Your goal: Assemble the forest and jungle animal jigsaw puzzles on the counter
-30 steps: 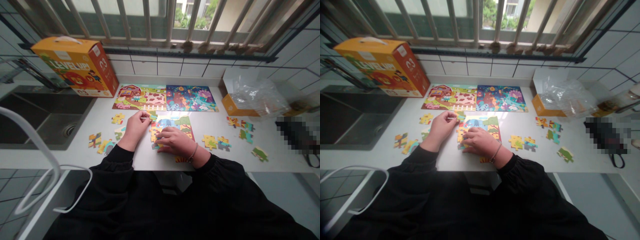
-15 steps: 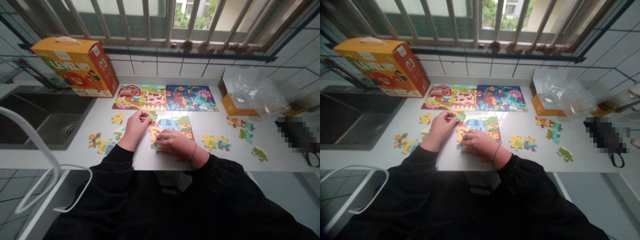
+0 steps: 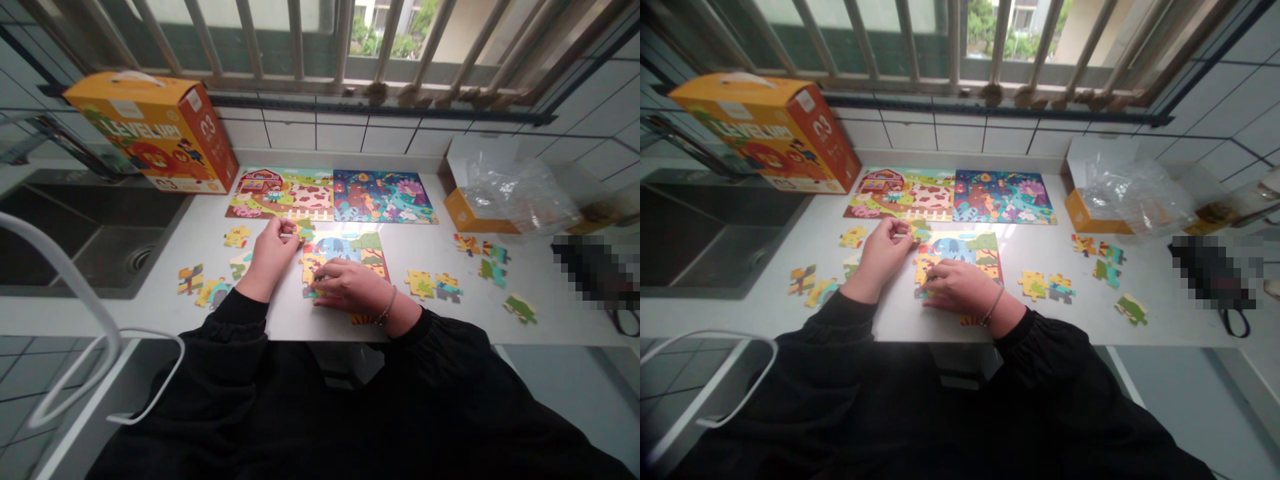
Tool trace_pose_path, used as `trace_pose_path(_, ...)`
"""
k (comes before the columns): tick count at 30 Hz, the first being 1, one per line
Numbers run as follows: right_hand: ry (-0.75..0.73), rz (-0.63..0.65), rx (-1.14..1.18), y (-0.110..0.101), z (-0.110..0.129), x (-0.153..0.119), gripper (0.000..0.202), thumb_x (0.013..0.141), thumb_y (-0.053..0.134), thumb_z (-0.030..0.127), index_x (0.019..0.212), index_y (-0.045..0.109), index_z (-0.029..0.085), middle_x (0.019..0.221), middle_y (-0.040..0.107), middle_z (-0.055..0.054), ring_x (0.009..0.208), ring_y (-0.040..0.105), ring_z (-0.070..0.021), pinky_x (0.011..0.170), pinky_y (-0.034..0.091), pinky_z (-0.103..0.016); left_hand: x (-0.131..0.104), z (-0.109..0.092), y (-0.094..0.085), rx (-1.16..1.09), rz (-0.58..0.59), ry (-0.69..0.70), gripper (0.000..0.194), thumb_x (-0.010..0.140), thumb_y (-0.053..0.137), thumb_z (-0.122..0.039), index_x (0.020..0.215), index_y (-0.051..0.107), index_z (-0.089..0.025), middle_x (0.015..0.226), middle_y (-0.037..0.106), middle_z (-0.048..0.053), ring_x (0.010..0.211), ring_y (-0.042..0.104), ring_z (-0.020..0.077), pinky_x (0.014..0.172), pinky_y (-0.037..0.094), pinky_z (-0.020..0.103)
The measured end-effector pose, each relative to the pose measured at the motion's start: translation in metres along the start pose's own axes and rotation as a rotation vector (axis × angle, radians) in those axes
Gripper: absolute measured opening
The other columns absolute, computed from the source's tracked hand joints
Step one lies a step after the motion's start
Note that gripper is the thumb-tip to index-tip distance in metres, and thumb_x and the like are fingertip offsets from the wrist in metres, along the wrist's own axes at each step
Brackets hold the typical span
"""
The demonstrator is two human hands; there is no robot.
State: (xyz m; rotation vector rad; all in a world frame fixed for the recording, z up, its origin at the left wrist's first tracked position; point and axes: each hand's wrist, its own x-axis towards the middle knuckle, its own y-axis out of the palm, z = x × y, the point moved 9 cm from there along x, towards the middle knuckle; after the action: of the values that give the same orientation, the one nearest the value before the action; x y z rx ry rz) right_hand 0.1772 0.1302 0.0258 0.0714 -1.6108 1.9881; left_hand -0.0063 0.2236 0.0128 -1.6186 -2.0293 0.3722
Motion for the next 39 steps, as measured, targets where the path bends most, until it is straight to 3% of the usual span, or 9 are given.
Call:
trace_pose_path(8, -0.005, 0.013, 0.019, 0.002, -0.004, -0.003, 0.025, 0.109, 0.073, 0.039, 0.13, 0.084, 0.03, 0.124, 0.08, -0.009, 0.105, 0.073, -0.0237, 0.095, 0.06, -0.038, 0.001, 0.011, 0.003, -0.071, -0.001, -0.036, 0.034, 0.087, 0.075, -0.023, 0.119, 0.062, -0.026, 0.109, 0.074, 0.002, 0.083, 0.076, 0.0157, 0.079, 0.062, 0.029)
trace_pose_path(18, 0.047, 0.025, 0.066, 0.001, -0.006, 0.0, 0.016, 0.105, 0.077, 0.031, 0.117, 0.08, 0.021, 0.12, 0.081, -0.009, 0.11, 0.073, -0.0254, 0.099, 0.058, -0.041, 0.002, 0.017, 0.005, -0.197, -0.008, -0.026, 0.067, 0.083, 0.079, -0.017, 0.146, 0.062, -0.031, 0.106, 0.071, 0.001, 0.072, 0.072, 0.0121, 0.068, 0.059, 0.025)
trace_pose_path(20, 0.052, 0.03, 0.057, 0.001, -0.005, 0.0, 0.015, 0.105, 0.076, 0.031, 0.117, 0.079, 0.022, 0.119, 0.08, -0.009, 0.11, 0.072, -0.0258, 0.1, 0.057, -0.043, 0.002, 0.015, 0.005, -0.208, -0.004, -0.017, 0.062, 0.084, 0.08, -0.018, 0.143, 0.066, -0.03, 0.109, 0.073, 0.002, 0.076, 0.073, 0.013, 0.07, 0.059, 0.025)
trace_pose_path(23, 0.066, -0.003, 0.039, -0.003, -0.005, 0.001, 0.017, 0.105, 0.075, 0.033, 0.119, 0.077, 0.023, 0.123, 0.079, -0.009, 0.112, 0.07, -0.0275, 0.099, 0.057, -0.045, 0.001, 0.012, 0.006, -0.291, 0.016, -0.033, 0.039, 0.086, 0.083, -0.026, 0.124, 0.074, -0.024, 0.107, 0.077, 0.003, 0.083, 0.074, 0.016, 0.072, 0.06, 0.026)
trace_pose_path(26, 0.132, -0.132, 0.054, -0.016, -0.014, -0.001, 0.018, 0.109, 0.07, 0.034, 0.122, 0.075, 0.023, 0.124, 0.077, -0.011, 0.113, 0.07, -0.0284, 0.099, 0.057, -0.046, 0.0, 0.009, 0.012, -0.435, 0.066, -0.075, 0.028, 0.085, 0.087, -0.035, 0.103, 0.072, -0.02, 0.092, 0.076, 0.002, 0.08, 0.073, 0.0169, 0.068, 0.059, 0.026)
trace_pose_path(30, 0.302, -0.315, 0.081, -0.033, -0.034, -0.009, 0.018, 0.108, 0.068, 0.03, 0.124, 0.073, 0.024, 0.121, 0.076, -0.012, 0.114, 0.07, -0.0285, 0.1, 0.058, -0.045, -0.004, 0.007, 0.019, -0.63, 0.108, -0.172, 0.04, 0.078, 0.094, -0.035, 0.1, 0.063, -0.021, 0.085, 0.076, 0.001, 0.075, 0.074, 0.0158, 0.06, 0.055, 0.022)
trace_pose_path(35, 0.375, -0.346, 0.105, -0.035, -0.043, -0.013, 0.03, 0.106, 0.07, 0.027, 0.136, 0.07, 0.025, 0.123, 0.077, -0.01, 0.115, 0.072, -0.0291, 0.102, 0.059, -0.047, -0.018, -0.004, 0.039, -0.845, 0.323, -0.322, 0.049, 0.074, 0.098, -0.027, 0.098, 0.055, -0.021, 0.091, 0.078, 0.001, 0.082, 0.082, 0.0166, 0.082, 0.067, 0.029)
trace_pose_path(39, 0.348, -0.389, 0.187, -0.038, -0.042, -0.013, 0.033, 0.106, 0.068, 0.026, 0.139, 0.068, 0.026, 0.126, 0.077, -0.01, 0.109, 0.073, -0.026, 0.102, 0.061, -0.047, -0.03, -0.011, 0.05, -0.835, 0.488, -0.386, 0.047, 0.078, 0.097, -0.03, 0.094, 0.054, -0.021, 0.089, 0.079, 0.001, 0.087, 0.085, 0.0198, 0.085, 0.068, 0.031)
